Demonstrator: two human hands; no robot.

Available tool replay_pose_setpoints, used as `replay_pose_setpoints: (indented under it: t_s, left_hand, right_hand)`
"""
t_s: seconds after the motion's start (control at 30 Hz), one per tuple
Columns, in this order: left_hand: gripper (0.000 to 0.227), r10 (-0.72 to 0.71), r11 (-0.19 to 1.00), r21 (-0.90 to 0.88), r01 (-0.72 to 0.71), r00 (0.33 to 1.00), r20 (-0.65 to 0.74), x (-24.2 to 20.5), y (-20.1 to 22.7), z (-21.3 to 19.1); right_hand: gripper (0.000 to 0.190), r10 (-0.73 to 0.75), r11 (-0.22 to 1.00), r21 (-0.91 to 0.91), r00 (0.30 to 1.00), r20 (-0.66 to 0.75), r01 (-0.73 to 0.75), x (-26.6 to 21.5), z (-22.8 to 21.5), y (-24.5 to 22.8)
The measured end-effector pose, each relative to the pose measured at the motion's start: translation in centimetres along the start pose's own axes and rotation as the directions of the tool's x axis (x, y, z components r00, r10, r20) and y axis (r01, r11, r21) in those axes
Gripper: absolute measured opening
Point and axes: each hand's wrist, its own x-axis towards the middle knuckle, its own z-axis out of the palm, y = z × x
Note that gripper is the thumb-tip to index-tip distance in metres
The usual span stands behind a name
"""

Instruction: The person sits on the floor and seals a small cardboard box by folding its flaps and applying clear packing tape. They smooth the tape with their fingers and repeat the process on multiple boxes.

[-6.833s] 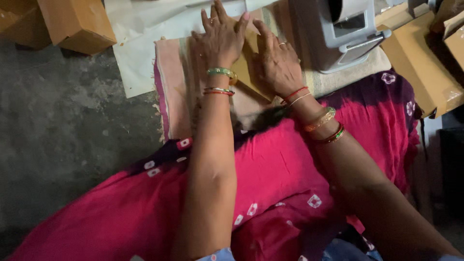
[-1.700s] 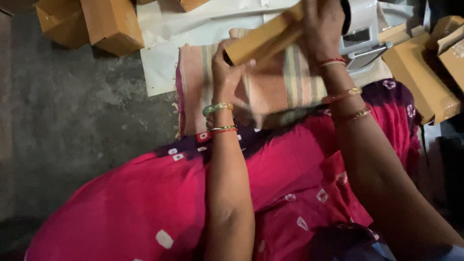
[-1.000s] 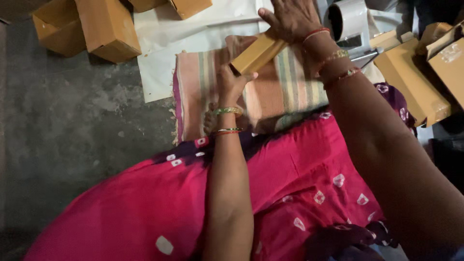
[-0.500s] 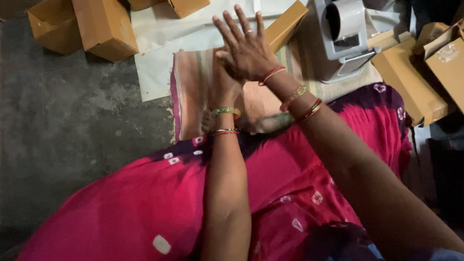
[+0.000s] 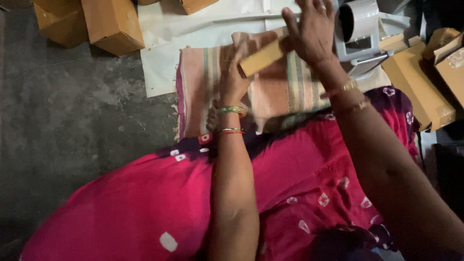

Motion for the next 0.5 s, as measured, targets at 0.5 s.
replay_pose_setpoints:
  t_s: [0.5]
  left_hand:
    - [0.065, -0.582, 0.590, -0.570, 0.573, 0.790, 0.192, -0.5, -3.4, 0.2]
  right_hand:
    - [0.074, 0.063, 0.932, 0.359, 0.997, -0.034, -0.047, -7.1, -0.4, -2.1]
